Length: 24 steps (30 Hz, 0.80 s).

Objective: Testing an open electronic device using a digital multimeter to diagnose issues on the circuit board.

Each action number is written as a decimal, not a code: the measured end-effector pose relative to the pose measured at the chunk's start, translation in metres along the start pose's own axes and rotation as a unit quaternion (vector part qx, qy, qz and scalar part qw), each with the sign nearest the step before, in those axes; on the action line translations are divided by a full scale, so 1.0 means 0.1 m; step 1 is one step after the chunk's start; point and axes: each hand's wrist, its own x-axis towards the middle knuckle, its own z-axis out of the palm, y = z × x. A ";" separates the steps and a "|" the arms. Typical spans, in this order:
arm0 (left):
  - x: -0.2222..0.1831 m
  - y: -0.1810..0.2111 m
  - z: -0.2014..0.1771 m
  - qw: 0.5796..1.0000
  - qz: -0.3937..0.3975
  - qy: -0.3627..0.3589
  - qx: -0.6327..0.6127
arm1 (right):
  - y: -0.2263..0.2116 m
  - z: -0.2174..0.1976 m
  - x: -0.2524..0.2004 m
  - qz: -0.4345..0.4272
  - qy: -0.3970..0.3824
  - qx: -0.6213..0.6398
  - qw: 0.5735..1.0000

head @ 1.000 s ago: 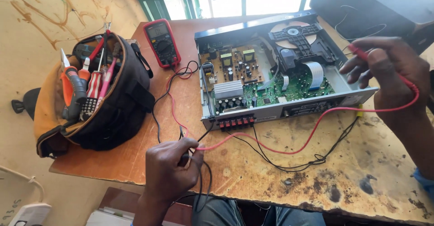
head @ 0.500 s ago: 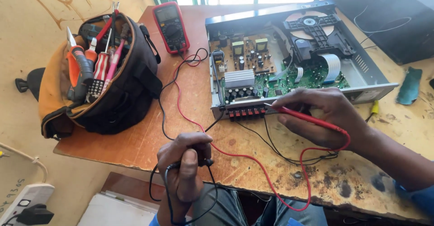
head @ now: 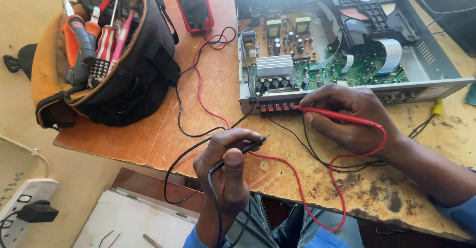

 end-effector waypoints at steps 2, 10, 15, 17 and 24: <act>0.01 0.01 -0.01 1.000 -0.007 -0.011 0.008 | -0.01 0.02 0.01 -0.009 -0.002 -0.012 1.000; 0.00 0.01 0.00 0.998 -0.058 -0.030 -0.003 | -0.01 0.05 -0.02 -0.031 -0.008 -0.067 0.997; 0.01 0.00 0.02 0.996 -0.032 -0.035 0.081 | -0.05 0.07 -0.05 -0.031 -0.001 -0.100 0.994; 0.00 -0.01 0.02 0.994 -0.021 -0.042 0.094 | -0.05 0.08 -0.05 -0.024 -0.002 -0.102 0.994; 0.00 -0.03 0.01 0.995 -0.011 -0.056 0.083 | -0.08 0.03 -0.11 -0.092 0.007 -0.117 0.989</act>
